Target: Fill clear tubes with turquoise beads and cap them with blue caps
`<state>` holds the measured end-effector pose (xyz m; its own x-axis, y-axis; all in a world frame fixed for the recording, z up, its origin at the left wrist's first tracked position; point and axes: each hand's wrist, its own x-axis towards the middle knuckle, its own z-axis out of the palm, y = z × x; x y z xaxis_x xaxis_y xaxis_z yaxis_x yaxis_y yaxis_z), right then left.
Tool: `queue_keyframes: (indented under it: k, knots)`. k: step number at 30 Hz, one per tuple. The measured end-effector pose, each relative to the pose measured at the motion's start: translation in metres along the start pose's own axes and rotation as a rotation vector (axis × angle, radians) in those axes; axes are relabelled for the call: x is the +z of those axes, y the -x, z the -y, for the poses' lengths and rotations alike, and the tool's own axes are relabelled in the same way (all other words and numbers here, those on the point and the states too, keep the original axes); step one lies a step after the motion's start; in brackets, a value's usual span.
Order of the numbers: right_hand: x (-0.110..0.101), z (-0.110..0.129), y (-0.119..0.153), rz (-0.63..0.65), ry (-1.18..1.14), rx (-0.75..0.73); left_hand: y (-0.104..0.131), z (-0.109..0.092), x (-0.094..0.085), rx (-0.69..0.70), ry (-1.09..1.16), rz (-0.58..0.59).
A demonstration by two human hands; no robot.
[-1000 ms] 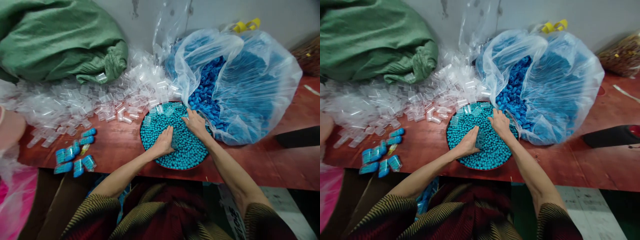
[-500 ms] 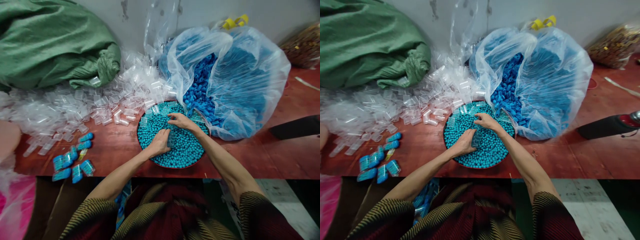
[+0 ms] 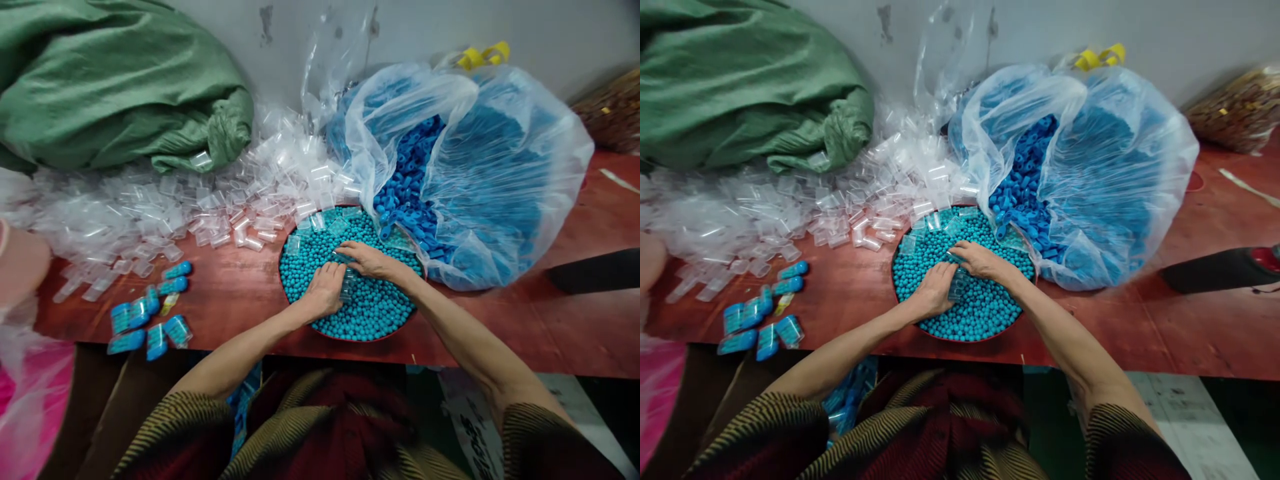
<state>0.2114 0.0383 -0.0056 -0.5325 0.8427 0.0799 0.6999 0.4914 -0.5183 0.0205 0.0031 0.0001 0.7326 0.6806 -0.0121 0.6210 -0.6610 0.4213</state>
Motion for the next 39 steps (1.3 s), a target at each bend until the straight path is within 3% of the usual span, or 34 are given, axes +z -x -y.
queue_keyframes:
  k: [4,11,14,16,18,25,33,36,39]
  knots:
    - [0.003,0.007,-0.002,-0.053,-0.053,0.056,0.002,-0.003,-0.002,-0.037,-0.078,0.008]
    - [-0.004,0.006,0.002,0.063,-0.364,0.118,-0.002,0.000,-0.008,-0.029,-0.057,0.061]
    - [0.005,0.007,0.004,-0.104,-0.436,0.219,-0.005,0.002,-0.011,-0.045,-0.042,0.061]
    - [0.013,0.013,0.006,-0.266,-0.417,0.290,-0.006,0.001,-0.014,-0.059,-0.039,0.061]
    - [0.019,0.021,0.008,-0.351,-0.366,0.336,-0.006,-0.002,-0.016,-0.079,-0.047,0.063]
    - [0.030,0.042,0.011,-0.441,-0.399,0.451,-0.010,-0.012,-0.017,-0.142,-0.062,0.135]
    - [0.041,0.034,0.011,-0.465,-0.468,0.462,-0.011,-0.008,-0.006,-0.124,0.035,0.149]
    - [0.048,0.035,0.011,-0.543,-0.540,0.500,-0.011,-0.013,-0.009,-0.145,-0.025,0.129]
    - [0.053,0.038,0.013,-0.502,-0.623,0.514,-0.016,-0.020,-0.016,-0.174,-0.078,0.157]
